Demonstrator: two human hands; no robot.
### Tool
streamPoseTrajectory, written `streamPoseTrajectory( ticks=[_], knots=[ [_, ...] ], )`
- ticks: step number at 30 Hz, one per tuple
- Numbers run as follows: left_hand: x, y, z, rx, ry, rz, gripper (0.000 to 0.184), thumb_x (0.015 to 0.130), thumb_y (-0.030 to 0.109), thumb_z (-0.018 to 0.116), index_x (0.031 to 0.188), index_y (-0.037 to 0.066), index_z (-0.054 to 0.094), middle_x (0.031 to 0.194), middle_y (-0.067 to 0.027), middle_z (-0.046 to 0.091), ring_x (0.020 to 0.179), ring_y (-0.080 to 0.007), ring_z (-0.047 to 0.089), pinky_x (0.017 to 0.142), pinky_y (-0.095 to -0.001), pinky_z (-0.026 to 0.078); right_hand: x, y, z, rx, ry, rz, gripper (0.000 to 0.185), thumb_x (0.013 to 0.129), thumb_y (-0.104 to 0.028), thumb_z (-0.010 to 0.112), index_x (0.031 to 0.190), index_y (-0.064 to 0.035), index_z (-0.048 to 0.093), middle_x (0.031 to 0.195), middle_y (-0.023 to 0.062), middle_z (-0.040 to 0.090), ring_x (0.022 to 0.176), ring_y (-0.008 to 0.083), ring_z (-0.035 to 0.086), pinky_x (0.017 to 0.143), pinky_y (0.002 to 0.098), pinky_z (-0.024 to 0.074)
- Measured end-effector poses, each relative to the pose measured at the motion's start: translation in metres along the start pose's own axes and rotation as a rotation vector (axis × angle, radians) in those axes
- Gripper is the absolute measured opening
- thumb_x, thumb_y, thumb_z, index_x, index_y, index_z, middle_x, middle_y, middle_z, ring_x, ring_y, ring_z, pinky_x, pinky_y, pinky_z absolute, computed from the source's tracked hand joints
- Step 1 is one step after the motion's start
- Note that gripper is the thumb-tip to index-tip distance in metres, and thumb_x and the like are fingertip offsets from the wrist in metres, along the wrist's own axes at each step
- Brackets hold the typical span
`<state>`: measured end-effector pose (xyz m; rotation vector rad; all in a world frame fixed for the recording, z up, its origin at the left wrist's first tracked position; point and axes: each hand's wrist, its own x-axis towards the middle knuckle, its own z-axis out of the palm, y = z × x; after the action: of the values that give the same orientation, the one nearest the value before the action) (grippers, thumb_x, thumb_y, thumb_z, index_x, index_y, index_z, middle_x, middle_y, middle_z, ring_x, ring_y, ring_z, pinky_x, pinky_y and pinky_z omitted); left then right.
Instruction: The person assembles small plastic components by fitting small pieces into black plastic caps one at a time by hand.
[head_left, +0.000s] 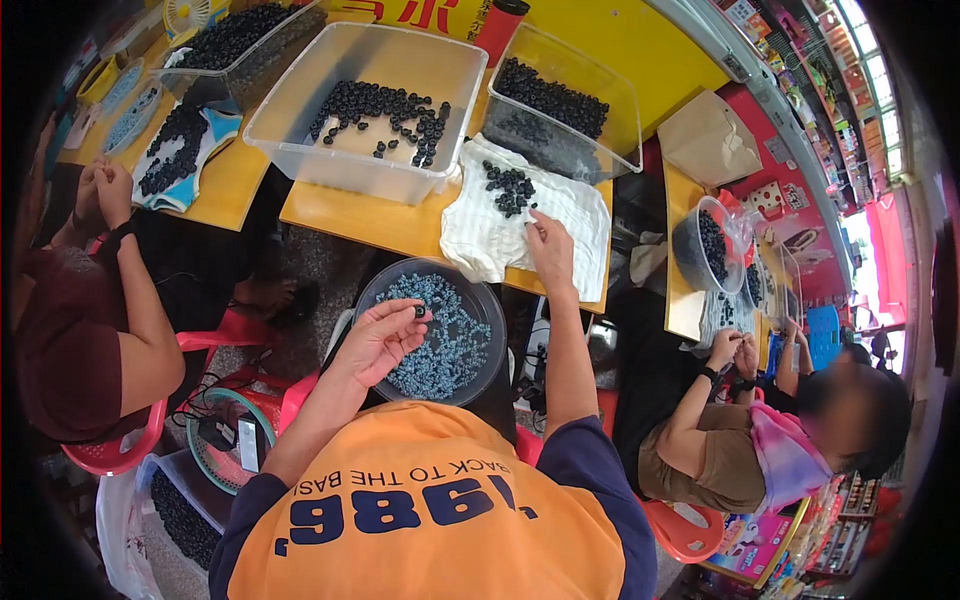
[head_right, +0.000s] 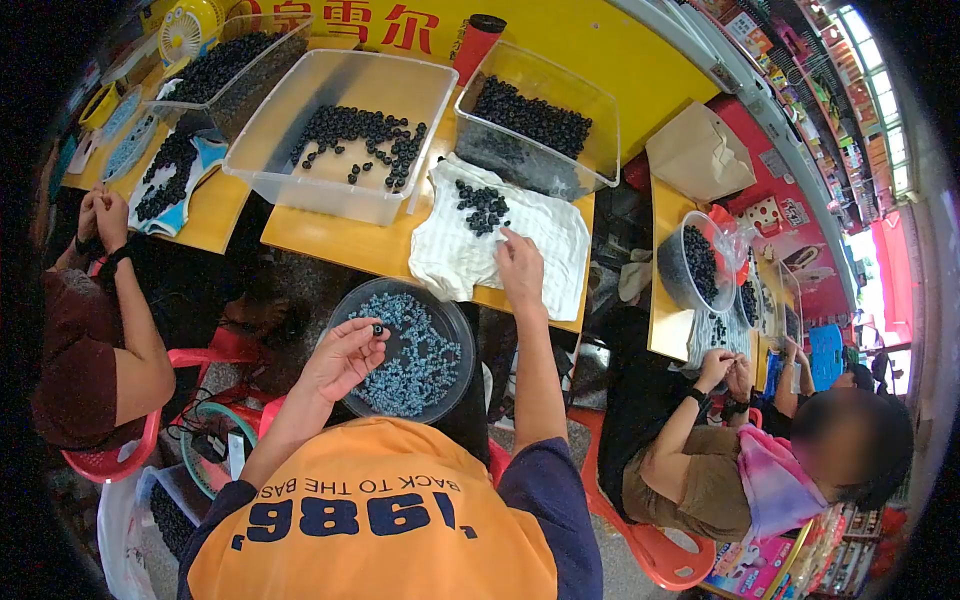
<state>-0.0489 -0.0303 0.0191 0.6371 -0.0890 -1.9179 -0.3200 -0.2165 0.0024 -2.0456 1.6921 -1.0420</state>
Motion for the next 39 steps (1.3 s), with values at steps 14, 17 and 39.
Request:
streamPoseTrajectory(
  ticks=[14,17,39],
  knots=[
    [-0.001,0.0,-0.004,0.023,-0.003,0.003,0.016,0.09,0.007,0.06,0.105,0.003,0.064,0.097,-0.0125,0.068,0.08,-0.016,0.066,0.073,-0.0292,0.056,0.0,0.003,0.004,-0.056,-0.027,0.026,0.02,0.08,-0.015,0.068,0.095,-0.0015,0.07,0.09,0.0164,0.067,0.076,0.0237,0.065,0.073,0.0306,0.0496],
    [-0.001,0.004,-0.004,-0.002,-0.028,0.012,0.018,0.09,0.006,0.059,0.107,0.002,0.063,0.099,-0.0138,0.068,0.084,-0.0169,0.067,0.076,-0.0293,0.056,-0.009,-0.018,0.001,0.111,0.057,0.048,0.015,0.081,-0.009,0.067,0.092,-0.0001,0.07,0.084,0.0131,0.068,0.07,0.0216,0.063,0.069,0.031,0.0497],
    [-0.018,0.012,0.01,0.056,0.021,0.282,0.018,0.088,0.002,0.062,0.105,0.0,0.065,0.093,-0.0085,0.069,0.079,-0.0133,0.067,0.071,-0.0225,0.056,-0.111,-0.187,0.0,0.682,-0.303,0.113,0.013,0.083,-0.004,0.068,0.094,0.0024,0.07,0.085,0.0062,0.068,0.074,0.008,0.059,0.064,0.0197,0.0461]
  ],
)
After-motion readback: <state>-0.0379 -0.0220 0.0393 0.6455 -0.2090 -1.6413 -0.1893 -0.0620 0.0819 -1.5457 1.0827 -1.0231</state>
